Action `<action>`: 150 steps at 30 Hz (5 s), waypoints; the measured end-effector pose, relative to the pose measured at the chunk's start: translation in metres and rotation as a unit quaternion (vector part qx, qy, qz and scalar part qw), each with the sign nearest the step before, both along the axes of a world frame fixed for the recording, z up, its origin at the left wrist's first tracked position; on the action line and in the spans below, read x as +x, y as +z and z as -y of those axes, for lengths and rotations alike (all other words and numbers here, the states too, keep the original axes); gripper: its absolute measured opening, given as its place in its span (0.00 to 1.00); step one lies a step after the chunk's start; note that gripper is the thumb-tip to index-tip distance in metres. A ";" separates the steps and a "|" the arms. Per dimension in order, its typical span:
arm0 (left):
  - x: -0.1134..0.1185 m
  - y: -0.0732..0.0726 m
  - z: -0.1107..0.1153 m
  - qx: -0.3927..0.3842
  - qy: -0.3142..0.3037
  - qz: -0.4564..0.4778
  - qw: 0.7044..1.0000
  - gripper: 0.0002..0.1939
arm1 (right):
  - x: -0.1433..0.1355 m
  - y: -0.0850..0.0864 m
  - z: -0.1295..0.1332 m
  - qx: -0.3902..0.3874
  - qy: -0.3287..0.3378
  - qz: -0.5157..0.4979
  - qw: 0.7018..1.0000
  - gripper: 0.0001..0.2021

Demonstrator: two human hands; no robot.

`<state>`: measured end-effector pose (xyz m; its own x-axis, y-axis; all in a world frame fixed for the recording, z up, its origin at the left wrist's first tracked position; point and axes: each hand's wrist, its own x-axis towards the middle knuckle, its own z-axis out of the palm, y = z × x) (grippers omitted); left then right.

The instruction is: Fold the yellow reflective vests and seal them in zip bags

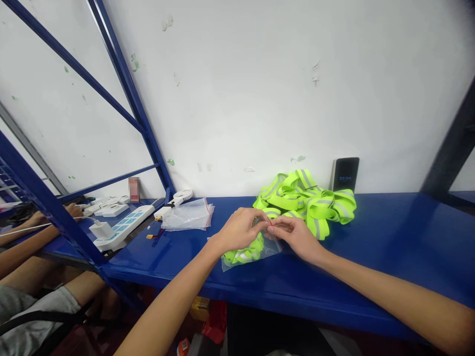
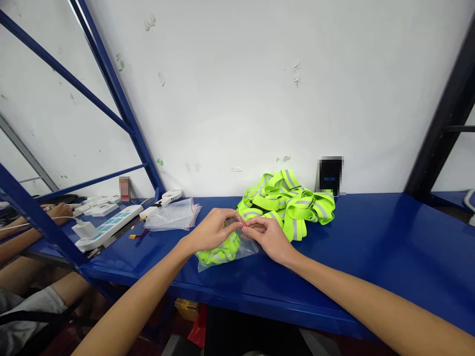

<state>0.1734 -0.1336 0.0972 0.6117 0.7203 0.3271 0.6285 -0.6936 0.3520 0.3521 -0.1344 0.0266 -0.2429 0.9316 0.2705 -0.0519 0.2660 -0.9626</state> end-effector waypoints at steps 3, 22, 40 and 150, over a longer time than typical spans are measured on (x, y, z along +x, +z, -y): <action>0.000 -0.001 0.001 -0.005 0.005 -0.010 1.000 0.12 | 0.001 -0.001 0.000 0.009 0.005 0.012 1.000 0.17; -0.029 0.010 0.005 0.025 0.043 0.064 0.997 0.12 | 0.022 -0.013 -0.001 -0.011 0.089 0.167 0.982 0.15; -0.020 0.011 0.005 0.001 -0.037 0.012 0.999 0.07 | 0.015 -0.011 0.011 0.143 0.040 0.209 0.966 0.10; -0.021 0.011 -0.034 0.230 0.145 0.278 0.921 0.15 | -0.015 0.180 -0.034 0.378 -0.176 0.163 0.894 0.04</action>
